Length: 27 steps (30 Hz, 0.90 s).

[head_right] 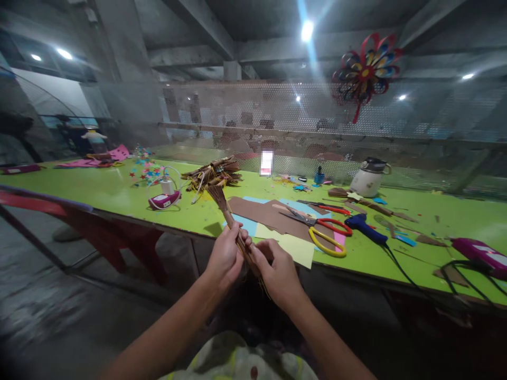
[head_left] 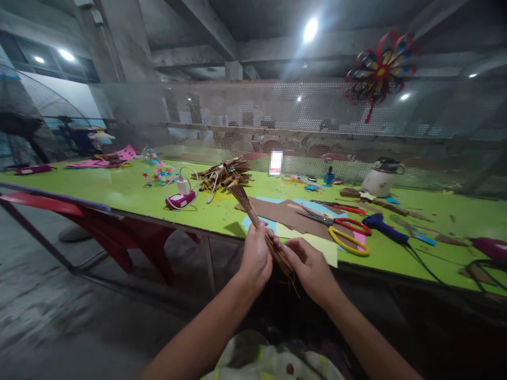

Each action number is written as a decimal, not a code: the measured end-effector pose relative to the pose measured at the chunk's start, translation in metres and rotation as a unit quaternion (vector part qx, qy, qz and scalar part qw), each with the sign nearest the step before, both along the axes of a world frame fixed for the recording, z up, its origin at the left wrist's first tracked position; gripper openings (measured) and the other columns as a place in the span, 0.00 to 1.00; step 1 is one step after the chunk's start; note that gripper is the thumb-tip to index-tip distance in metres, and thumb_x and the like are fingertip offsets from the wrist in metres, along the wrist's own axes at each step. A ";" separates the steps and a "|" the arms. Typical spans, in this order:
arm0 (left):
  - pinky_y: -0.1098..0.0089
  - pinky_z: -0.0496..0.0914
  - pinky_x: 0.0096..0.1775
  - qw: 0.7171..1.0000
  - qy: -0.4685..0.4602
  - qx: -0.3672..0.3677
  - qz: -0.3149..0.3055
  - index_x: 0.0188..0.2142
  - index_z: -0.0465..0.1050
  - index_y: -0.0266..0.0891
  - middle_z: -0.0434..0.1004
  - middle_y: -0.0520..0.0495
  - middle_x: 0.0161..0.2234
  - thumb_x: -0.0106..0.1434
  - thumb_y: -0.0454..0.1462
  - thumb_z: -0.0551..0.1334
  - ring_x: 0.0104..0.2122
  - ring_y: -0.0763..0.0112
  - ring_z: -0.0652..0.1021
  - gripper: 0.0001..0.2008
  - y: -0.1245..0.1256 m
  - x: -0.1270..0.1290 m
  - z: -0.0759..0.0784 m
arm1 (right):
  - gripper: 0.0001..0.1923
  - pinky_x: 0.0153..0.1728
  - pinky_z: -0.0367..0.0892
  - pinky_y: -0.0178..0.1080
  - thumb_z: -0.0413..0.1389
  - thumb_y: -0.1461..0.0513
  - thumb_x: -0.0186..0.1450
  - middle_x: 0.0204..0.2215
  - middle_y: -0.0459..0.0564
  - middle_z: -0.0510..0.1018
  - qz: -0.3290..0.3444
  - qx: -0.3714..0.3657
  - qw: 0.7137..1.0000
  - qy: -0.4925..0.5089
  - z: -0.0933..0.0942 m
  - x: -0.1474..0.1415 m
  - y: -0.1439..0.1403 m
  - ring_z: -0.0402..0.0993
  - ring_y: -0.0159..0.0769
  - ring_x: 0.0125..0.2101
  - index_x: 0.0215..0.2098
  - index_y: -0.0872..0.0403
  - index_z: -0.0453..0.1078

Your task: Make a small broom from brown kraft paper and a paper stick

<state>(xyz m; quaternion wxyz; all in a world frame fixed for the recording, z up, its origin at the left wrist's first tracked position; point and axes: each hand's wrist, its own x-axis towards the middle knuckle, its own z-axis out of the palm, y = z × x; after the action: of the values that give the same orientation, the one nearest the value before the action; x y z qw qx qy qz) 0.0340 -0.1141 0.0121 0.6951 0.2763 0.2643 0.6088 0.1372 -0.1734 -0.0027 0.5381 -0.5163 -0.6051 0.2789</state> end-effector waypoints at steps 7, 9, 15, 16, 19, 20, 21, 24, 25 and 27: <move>0.77 0.60 0.23 0.999 -0.001 0.040 0.023 0.32 0.58 0.39 0.62 0.57 0.20 0.66 0.36 0.53 0.18 0.80 0.65 0.06 -0.009 -0.002 0.004 | 0.18 0.21 0.62 0.33 0.56 0.48 0.59 0.18 0.42 0.70 0.048 -0.084 0.975 0.202 -0.014 -0.021 0.012 0.64 0.29 0.18 0.31 0.54 0.63; 0.77 0.60 0.23 0.999 -0.008 0.040 0.020 0.32 0.58 0.40 0.61 0.57 0.20 0.66 0.36 0.53 0.18 0.79 0.64 0.05 -0.009 -0.001 0.005 | 0.18 0.19 0.60 0.32 0.56 0.48 0.60 0.17 0.40 0.68 0.052 -0.071 0.975 0.202 -0.015 -0.022 0.010 0.62 0.27 0.17 0.30 0.55 0.64; 0.75 0.60 0.22 0.999 -0.032 0.018 0.005 0.32 0.57 0.40 0.61 0.57 0.20 0.66 0.36 0.52 0.17 0.79 0.64 0.06 -0.011 0.001 0.009 | 0.17 0.18 0.56 0.30 0.59 0.51 0.58 0.14 0.39 0.67 0.096 -0.099 0.960 0.246 -0.023 -0.019 0.012 0.60 0.25 0.14 0.29 0.55 0.63; 0.75 0.61 0.22 0.999 -0.036 0.012 0.001 0.32 0.57 0.40 0.61 0.57 0.20 0.66 0.36 0.52 0.17 0.78 0.64 0.05 -0.011 0.000 0.008 | 0.16 0.18 0.56 0.31 0.60 0.51 0.58 0.14 0.39 0.68 0.107 -0.102 0.954 0.259 -0.024 -0.019 0.011 0.61 0.25 0.15 0.29 0.55 0.62; 0.75 0.62 0.23 0.999 -0.040 -0.001 -0.003 0.32 0.57 0.40 0.61 0.57 0.20 0.66 0.37 0.52 0.17 0.78 0.65 0.06 -0.011 -0.001 0.007 | 0.15 0.20 0.58 0.31 0.61 0.52 0.58 0.16 0.40 0.68 0.118 -0.103 0.950 0.270 -0.023 -0.016 0.007 0.62 0.26 0.17 0.30 0.55 0.64; 0.75 0.62 0.23 0.999 -0.038 0.002 -0.001 0.32 0.57 0.40 0.61 0.57 0.20 0.66 0.38 0.52 0.18 0.78 0.65 0.06 -0.011 -0.001 0.006 | 0.16 0.21 0.60 0.31 0.62 0.53 0.57 0.17 0.40 0.69 0.120 -0.108 0.950 0.267 -0.020 -0.015 0.005 0.63 0.26 0.18 0.31 0.55 0.65; 0.75 0.62 0.23 0.999 -0.036 0.008 0.002 0.32 0.58 0.41 0.61 0.57 0.21 0.65 0.38 0.53 0.18 0.77 0.66 0.06 -0.011 -0.001 0.005 | 0.16 0.22 0.61 0.32 0.63 0.53 0.55 0.19 0.41 0.70 0.121 -0.116 0.950 0.263 -0.017 -0.014 0.004 0.64 0.27 0.19 0.32 0.56 0.66; 0.75 0.64 0.25 0.999 -0.022 0.036 -0.003 0.32 0.59 0.41 0.62 0.57 0.21 0.64 0.40 0.56 0.20 0.77 0.68 0.08 -0.013 0.001 0.002 | 0.18 0.23 0.64 0.33 0.63 0.51 0.53 0.20 0.42 0.70 0.108 -0.142 0.952 0.247 -0.007 -0.012 0.007 0.65 0.28 0.20 0.30 0.56 0.67; 0.76 0.64 0.25 0.999 -0.014 0.044 -0.007 0.32 0.59 0.41 0.63 0.56 0.21 0.64 0.41 0.56 0.20 0.76 0.68 0.08 -0.014 0.002 0.002 | 0.19 0.21 0.63 0.33 0.62 0.50 0.54 0.19 0.42 0.70 0.101 -0.150 0.955 0.236 -0.004 -0.013 0.009 0.64 0.28 0.19 0.29 0.57 0.67; 0.76 0.64 0.25 0.998 0.004 0.064 -0.005 0.31 0.60 0.41 0.63 0.56 0.22 0.64 0.42 0.56 0.21 0.76 0.69 0.09 -0.017 0.004 0.000 | 0.20 0.18 0.60 0.32 0.60 0.48 0.55 0.16 0.41 0.68 0.091 -0.155 0.961 0.209 -0.002 -0.015 0.015 0.61 0.27 0.16 0.28 0.57 0.67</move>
<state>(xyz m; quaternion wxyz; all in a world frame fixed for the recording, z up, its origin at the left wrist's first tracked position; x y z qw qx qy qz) 0.0375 -0.1313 0.0126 0.6779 0.3239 0.2266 0.6198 0.1222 -0.1581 -0.0049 0.5384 -0.4667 -0.4727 0.5186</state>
